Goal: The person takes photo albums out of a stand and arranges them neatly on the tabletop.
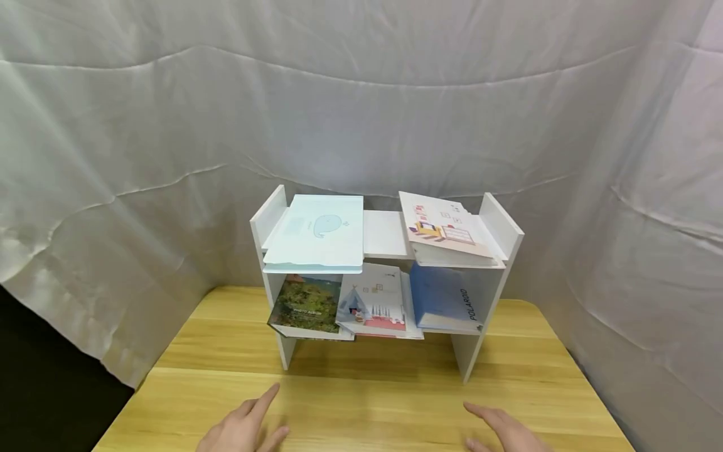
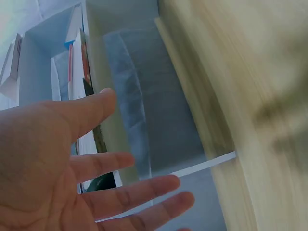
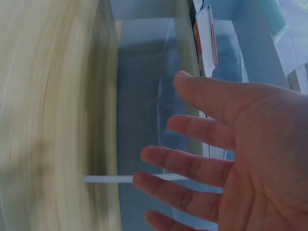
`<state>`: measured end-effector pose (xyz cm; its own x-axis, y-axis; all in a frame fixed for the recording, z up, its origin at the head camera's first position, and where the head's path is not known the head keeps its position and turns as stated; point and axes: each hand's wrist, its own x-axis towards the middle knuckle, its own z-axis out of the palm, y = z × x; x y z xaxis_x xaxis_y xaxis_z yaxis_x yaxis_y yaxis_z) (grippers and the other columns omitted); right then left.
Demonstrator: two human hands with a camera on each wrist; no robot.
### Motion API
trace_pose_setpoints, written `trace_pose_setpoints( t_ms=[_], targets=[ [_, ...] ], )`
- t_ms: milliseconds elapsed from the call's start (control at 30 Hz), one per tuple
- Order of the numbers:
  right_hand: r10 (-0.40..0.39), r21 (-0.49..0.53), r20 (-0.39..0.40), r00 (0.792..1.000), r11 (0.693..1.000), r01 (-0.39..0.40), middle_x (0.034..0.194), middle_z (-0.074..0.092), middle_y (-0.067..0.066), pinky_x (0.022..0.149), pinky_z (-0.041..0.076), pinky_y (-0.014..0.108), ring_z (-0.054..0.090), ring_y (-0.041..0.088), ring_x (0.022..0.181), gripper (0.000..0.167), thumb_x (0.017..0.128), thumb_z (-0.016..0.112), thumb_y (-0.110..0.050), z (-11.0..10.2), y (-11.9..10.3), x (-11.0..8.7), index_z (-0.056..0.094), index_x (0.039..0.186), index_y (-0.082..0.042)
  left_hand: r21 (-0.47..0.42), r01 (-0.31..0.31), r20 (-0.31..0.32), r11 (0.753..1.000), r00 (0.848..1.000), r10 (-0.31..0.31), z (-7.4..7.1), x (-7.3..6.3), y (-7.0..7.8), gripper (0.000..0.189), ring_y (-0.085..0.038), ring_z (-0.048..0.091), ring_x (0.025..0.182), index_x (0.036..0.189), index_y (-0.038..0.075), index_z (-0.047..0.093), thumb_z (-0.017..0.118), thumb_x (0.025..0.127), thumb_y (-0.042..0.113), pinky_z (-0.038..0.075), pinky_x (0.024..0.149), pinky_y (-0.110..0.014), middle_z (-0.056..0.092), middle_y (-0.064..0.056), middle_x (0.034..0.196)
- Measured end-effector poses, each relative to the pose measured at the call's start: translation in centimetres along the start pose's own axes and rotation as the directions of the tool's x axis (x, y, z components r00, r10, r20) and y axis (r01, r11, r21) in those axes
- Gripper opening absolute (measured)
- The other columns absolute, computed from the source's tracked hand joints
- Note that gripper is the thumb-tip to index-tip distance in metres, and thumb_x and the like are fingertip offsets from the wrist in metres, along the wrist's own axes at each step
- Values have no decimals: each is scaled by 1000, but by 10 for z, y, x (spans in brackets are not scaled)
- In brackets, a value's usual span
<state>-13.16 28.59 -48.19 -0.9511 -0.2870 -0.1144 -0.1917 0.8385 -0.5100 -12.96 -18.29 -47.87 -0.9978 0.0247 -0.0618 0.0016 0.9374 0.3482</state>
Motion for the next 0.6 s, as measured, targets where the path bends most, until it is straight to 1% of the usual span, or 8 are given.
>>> trace_pose_setpoints(
  t_ms=[100, 167, 200, 267, 333, 400, 500, 600],
  targets=[
    [52, 15, -31, 998, 999, -52, 137, 72, 10, 85, 62, 46, 72, 36, 117, 61, 101, 72, -52, -6, -13, 1, 64, 147, -13, -16, 7, -11, 1000, 1000, -8, -9, -1, 2, 74, -22, 71, 76, 153, 24, 59, 74, 94, 65, 55, 59, -44, 76, -5, 114],
    [79, 37, -54, 995, 996, -77, 134, 74, 7, 83, 62, 47, 73, 32, 114, 59, 99, 74, -53, -10, -23, 3, 66, 144, -16, -26, -3, -40, 1000, 999, 2, -15, -1, 3, 70, -19, 69, 72, 150, 23, 62, 77, 93, 61, 53, 56, -41, 77, -3, 112],
    [80, 34, -66, 995, 996, -78, 131, 75, 5, 82, 62, 45, 74, 30, 112, 57, 99, 74, -54, -12, -27, 4, 67, 143, -18, -28, -9, -57, 1000, 998, 8, -17, -1, 4, 67, -18, 69, 72, 148, 23, 64, 78, 93, 59, 53, 56, -40, 78, -3, 111],
    [47, 25, -89, 995, 999, -45, 127, 77, 3, 79, 62, 39, 75, 26, 108, 52, 100, 72, -53, -16, -33, 5, 69, 141, -20, -28, -22, -82, 999, 996, 19, -23, 0, 4, 63, -18, 70, 71, 145, 22, 67, 79, 93, 57, 53, 55, -39, 78, -1, 110],
    [13, 22, -101, 995, 1000, -10, 124, 78, 1, 75, 59, 31, 76, 21, 105, 49, 102, 71, -52, -19, -38, 5, 69, 139, -21, -36, -24, -89, 999, 996, 21, -28, 0, 5, 62, -18, 72, 76, 143, 20, 68, 80, 93, 55, 55, 57, -39, 79, 1, 107],
    [7, 29, -109, 994, 1000, -4, 121, 79, -4, 73, 56, 25, 76, 15, 101, 47, 102, 70, -52, -21, -43, 7, 70, 138, -22, -50, -15, -84, 999, 996, 11, -35, 0, 5, 61, -18, 72, 78, 142, 20, 69, 79, 93, 56, 56, 59, -40, 79, 1, 107],
    [23, 69, -108, 994, 997, -15, 118, 78, -8, 73, 55, 24, 74, 9, 99, 46, 102, 70, -53, -25, -51, 10, 71, 136, -22, -88, 5, -73, 996, 997, -11, -45, 1, 5, 59, -18, 74, 84, 141, 20, 69, 79, 94, 55, 58, 63, -40, 80, 1, 108],
    [-10, 92, -131, 991, 995, 22, 116, 78, -9, 69, 54, 23, 73, 4, 97, 44, 102, 70, -52, -28, -60, 11, 71, 135, -22, -127, 8, -83, 992, 996, -19, -55, 2, 4, 57, -17, 76, 88, 141, 21, 70, 79, 95, 53, 60, 67, -39, 80, 2, 109]
  ],
)
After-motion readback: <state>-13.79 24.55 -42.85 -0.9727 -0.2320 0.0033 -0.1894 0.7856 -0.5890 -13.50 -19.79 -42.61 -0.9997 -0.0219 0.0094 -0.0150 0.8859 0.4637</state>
